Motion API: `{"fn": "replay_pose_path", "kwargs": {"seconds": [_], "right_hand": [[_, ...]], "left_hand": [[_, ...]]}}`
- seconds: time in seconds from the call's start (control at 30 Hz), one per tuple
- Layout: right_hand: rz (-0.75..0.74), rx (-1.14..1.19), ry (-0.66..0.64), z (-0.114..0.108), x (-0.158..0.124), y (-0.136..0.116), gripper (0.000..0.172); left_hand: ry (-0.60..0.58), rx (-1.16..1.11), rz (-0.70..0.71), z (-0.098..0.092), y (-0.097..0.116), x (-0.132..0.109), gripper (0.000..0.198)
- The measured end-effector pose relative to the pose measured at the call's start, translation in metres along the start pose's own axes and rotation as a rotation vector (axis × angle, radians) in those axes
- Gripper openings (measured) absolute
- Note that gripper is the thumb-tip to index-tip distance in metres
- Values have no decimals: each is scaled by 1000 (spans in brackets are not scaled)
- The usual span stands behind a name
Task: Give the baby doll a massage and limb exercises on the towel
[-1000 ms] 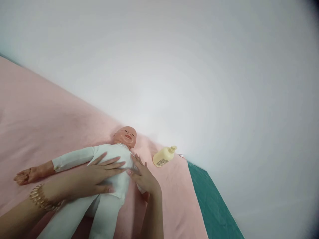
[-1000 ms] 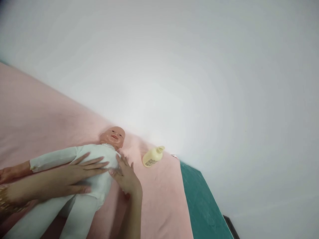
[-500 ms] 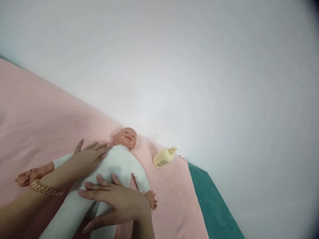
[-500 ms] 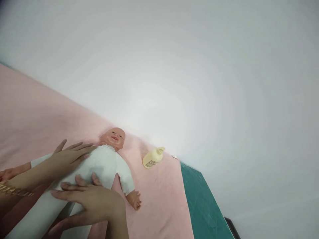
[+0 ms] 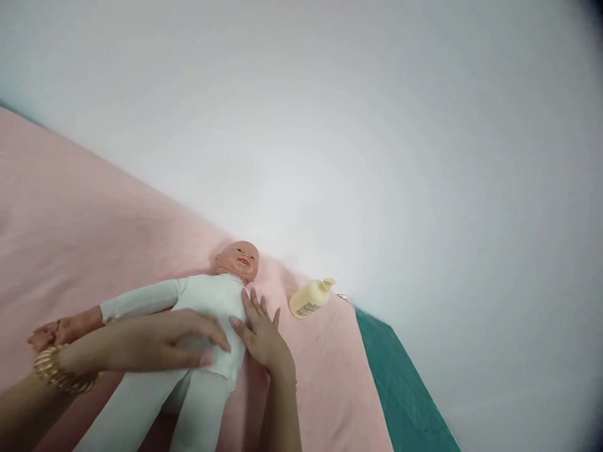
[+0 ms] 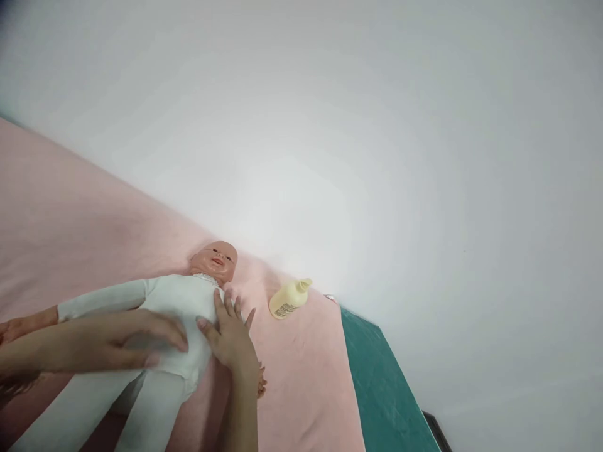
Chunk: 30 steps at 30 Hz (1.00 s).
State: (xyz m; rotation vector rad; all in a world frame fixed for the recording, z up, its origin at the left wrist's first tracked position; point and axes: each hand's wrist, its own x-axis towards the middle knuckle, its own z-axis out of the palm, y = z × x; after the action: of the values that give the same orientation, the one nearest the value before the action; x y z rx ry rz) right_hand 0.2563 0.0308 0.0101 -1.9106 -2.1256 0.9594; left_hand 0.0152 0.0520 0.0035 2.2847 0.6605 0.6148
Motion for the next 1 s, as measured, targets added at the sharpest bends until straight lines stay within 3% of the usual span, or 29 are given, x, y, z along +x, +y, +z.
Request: {"fn": "replay_pose_path", "kwargs": {"seconds": [0.1,0.17,0.27,0.4,0.53,0.67,0.73,0.87,1.0], "right_hand": [[38,-8,25,-1,-2,6,83],[50,-15,35,-3,-4,7,83],[77,-24,44,-7,-10,3,83],[75,-30,35,-14,-23,-10,83],[-131,-14,-123,-16,-38,-33,83],[-370,43,-375,-1,-40,-53,81],[-402,48,-408,9,-36,-56,78],[-385,16,-303,15,-21,-49,73],[-230,1,-188,7,-7,-34,77]], "left_hand": [[-200,34,102,5,16,-2,37],[-187,134,112,11,13,2,48],[-87,248,81,23,-15,11,63],[97,391,-95,39,-67,15,54],[361,554,-155,47,-93,13,55],[466,669,-226,43,-89,9,47],[477,681,-264,39,-82,8,45],[464,729,-326,32,-73,9,46],[523,727,-348,30,-71,10,47]]}}
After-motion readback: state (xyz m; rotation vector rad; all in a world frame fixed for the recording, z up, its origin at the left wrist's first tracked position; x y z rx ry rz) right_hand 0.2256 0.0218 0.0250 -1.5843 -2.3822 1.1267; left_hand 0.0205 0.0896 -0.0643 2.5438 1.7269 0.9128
